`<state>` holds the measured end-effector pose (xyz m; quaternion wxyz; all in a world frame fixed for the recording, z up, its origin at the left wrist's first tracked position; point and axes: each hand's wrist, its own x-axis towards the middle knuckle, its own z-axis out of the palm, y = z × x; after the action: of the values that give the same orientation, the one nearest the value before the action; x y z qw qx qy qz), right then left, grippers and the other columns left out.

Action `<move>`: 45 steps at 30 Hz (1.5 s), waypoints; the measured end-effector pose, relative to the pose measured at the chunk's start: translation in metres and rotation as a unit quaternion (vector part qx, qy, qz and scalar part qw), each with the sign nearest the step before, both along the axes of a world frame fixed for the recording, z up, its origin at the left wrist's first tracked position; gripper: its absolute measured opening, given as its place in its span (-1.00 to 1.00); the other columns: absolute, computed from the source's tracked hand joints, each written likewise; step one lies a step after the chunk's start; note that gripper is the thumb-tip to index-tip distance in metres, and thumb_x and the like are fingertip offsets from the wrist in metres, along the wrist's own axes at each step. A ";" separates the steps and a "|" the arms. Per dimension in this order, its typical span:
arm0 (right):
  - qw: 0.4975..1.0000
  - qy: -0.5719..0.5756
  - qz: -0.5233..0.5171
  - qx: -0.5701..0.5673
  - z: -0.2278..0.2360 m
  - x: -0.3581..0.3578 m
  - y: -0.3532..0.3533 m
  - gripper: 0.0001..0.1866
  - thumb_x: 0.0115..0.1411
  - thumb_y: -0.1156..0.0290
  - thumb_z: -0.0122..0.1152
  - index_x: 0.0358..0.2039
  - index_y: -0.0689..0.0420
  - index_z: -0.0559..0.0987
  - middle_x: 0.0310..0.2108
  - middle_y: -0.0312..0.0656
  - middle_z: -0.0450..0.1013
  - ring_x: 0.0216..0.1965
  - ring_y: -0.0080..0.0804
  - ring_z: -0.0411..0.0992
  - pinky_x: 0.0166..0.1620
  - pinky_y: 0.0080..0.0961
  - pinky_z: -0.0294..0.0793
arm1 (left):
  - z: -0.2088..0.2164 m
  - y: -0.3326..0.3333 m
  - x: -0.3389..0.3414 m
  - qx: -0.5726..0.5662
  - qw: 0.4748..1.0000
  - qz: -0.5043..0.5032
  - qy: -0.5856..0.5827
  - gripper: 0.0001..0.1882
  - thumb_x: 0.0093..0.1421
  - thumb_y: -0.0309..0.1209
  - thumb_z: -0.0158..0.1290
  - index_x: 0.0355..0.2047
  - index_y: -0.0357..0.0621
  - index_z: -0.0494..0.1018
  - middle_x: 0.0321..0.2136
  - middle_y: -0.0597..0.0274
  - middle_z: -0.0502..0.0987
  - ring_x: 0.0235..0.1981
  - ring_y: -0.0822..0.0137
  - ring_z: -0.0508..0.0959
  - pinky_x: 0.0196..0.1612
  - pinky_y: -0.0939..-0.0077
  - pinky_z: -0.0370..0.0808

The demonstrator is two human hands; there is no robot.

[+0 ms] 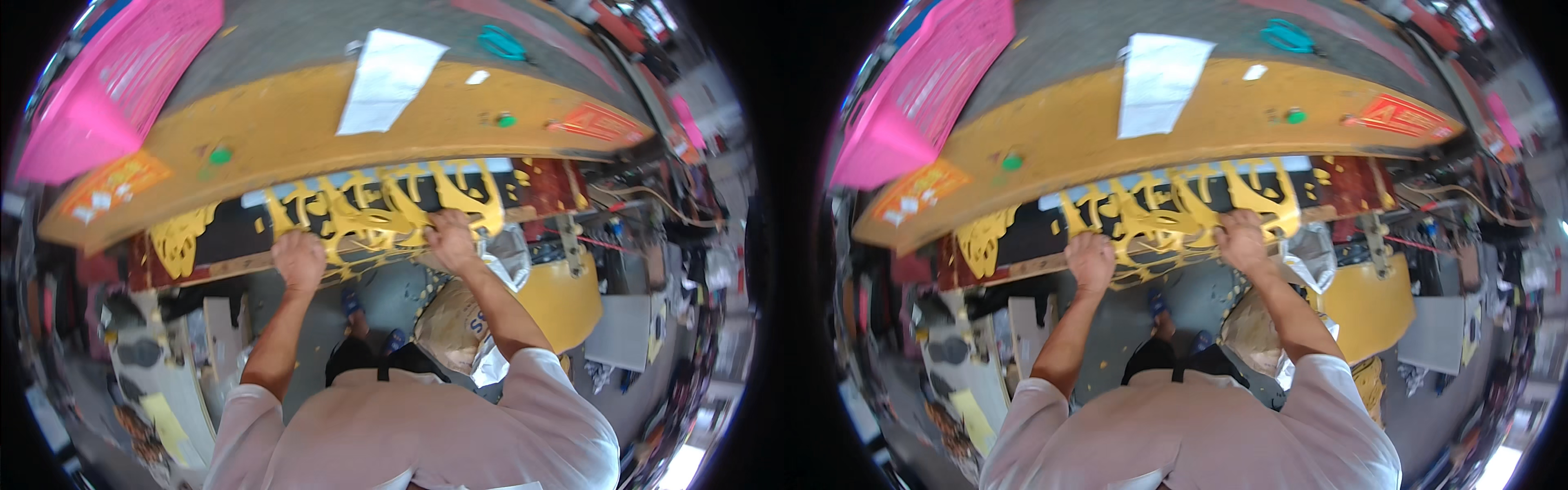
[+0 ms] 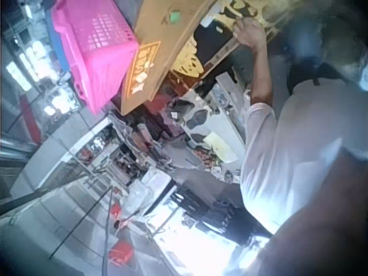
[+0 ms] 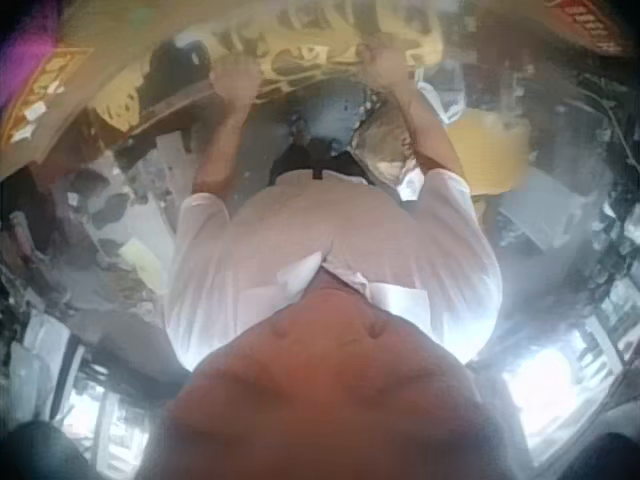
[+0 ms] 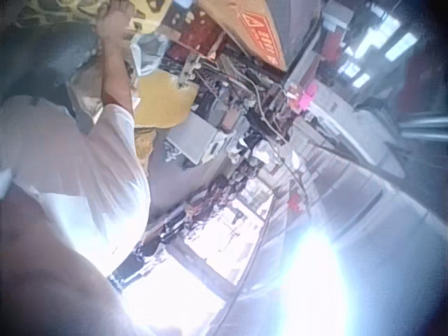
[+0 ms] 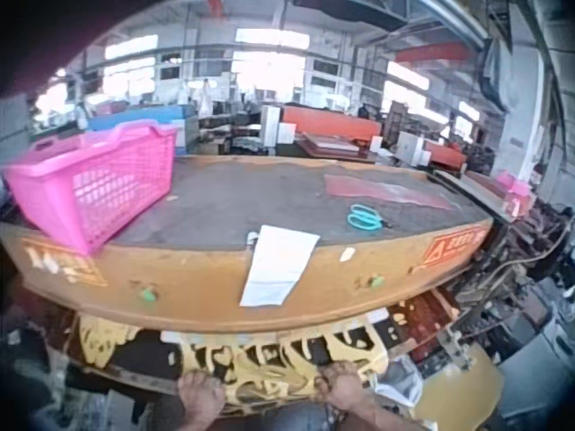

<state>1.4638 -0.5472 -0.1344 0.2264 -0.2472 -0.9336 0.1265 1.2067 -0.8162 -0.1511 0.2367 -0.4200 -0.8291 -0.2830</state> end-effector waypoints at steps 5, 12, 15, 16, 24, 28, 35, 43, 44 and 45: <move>0.978 -0.145 -0.030 -0.146 0.055 0.045 -0.040 -0.55 0.30 0.20 0.35 0.06 0.27 0.73 0.04 0.13 0.63 0.16 0.10 0.52 0.28 -0.09 0.48 | 0.049 -0.042 0.065 0.002 0.990 -0.044 -0.131 -0.94 0.21 -0.45 0.21 -0.32 -0.10 0.65 -0.29 0.16 0.59 -0.16 0.02 0.59 -0.09 0.06 0.49; 0.987 0.010 0.016 -0.157 0.087 -0.020 -0.048 -0.39 0.23 0.11 0.45 0.24 0.13 0.64 0.28 0.19 0.46 0.31 0.20 0.42 0.34 -0.09 0.46 | 0.051 -0.007 0.098 0.158 0.913 -0.191 -0.323 -0.85 0.29 -0.52 0.19 -0.43 -0.29 0.48 -0.47 0.02 0.50 -0.48 -0.02 0.55 -0.40 0.19 0.49; 0.986 -0.055 0.043 -0.151 0.075 -0.068 -0.074 -0.17 0.11 -0.05 0.52 0.37 -0.03 0.55 0.43 0.24 0.27 0.41 0.33 0.25 0.42 0.04 0.33 | 0.034 0.014 0.112 0.159 0.911 -0.222 -0.310 -0.85 0.24 -0.55 0.16 -0.47 -0.28 0.46 -0.50 0.02 0.49 -0.51 -0.03 0.54 -0.42 0.19 0.47; 0.987 -0.088 0.059 -0.118 0.070 -0.074 -0.089 -0.14 0.10 -0.06 0.53 0.39 -0.04 0.53 0.45 0.24 0.23 0.42 0.32 0.23 0.44 0.05 0.31 | 0.029 0.014 0.120 0.159 0.912 -0.211 -0.313 -0.86 0.22 -0.56 0.15 -0.48 -0.28 0.46 -0.51 0.02 0.48 -0.52 -0.04 0.53 -0.43 0.19 0.47; 0.975 -0.163 0.108 -0.108 0.066 -0.033 -0.149 -0.15 0.07 0.07 0.53 0.40 -0.03 0.54 0.41 0.21 0.28 0.38 0.16 0.30 0.38 -0.02 0.39 | -0.003 -0.051 0.192 0.164 0.908 -0.192 -0.334 -0.78 0.18 -0.57 0.12 -0.58 -0.27 0.35 -0.58 0.02 0.43 -0.59 -0.05 0.47 -0.48 0.16 0.43; 0.803 -0.046 0.100 -0.586 0.085 -0.002 -0.092 -0.22 0.14 0.22 0.45 0.39 0.16 0.54 0.19 0.04 0.56 0.14 -0.20 0.54 0.24 -0.34 0.53 | 0.003 -0.059 0.211 0.167 0.917 -0.176 -0.316 -0.69 0.19 -0.54 0.15 -0.62 -0.27 0.28 -0.61 0.02 0.40 -0.59 -0.04 0.46 -0.47 0.14 0.43; 0.704 0.132 0.128 -0.686 0.059 0.013 -0.057 -0.14 0.16 0.12 0.35 0.41 0.33 0.46 0.13 -0.03 0.58 0.05 -0.30 0.56 0.12 -0.39 0.57 | 0.054 -0.019 0.232 -0.008 0.917 -0.124 -0.379 -0.36 0.31 -0.16 0.32 0.22 -0.38 0.44 -0.11 -0.08 0.66 -0.32 -0.01 0.70 -0.22 0.23 0.65; 0.611 0.193 0.142 -0.755 0.045 0.013 -0.056 -0.18 0.18 0.03 0.34 0.32 0.34 0.49 0.03 -0.01 0.62 -0.07 -0.31 0.63 0.00 -0.41 0.65 | 0.040 -0.004 0.154 -0.267 0.905 -0.265 -0.199 -0.89 0.25 -0.50 0.11 -0.30 -0.30 0.58 -0.35 -0.05 0.62 -0.28 -0.03 0.65 -0.17 0.07 0.61; 0.603 0.193 0.163 -0.757 0.044 0.014 -0.055 -0.20 0.18 0.01 0.34 0.29 0.33 0.51 0.00 0.00 0.64 -0.11 -0.32 0.64 -0.04 -0.43 0.66 | 0.042 -0.052 0.115 -0.150 0.918 -0.198 -0.308 -0.95 0.21 -0.53 0.14 -0.35 -0.26 0.56 -0.36 -0.01 0.61 -0.34 0.03 0.61 -0.24 0.09 0.57; 0.608 0.189 0.143 -0.758 0.042 0.014 -0.053 -0.21 0.18 -0.02 0.34 0.26 0.33 0.52 -0.05 0.00 0.65 -0.17 -0.33 0.65 -0.09 -0.45 0.68 | 0.047 -0.101 0.076 -0.061 0.921 -0.112 -0.368 -0.97 0.17 -0.56 0.17 -0.40 -0.22 0.53 -0.36 0.04 0.61 -0.39 0.09 0.56 -0.32 0.11 0.53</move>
<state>1.4774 -0.6004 -0.0921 0.1083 -0.1640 -0.4648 0.8633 1.2831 -0.9170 -0.1038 -0.1446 -0.3905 -0.8208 -0.3909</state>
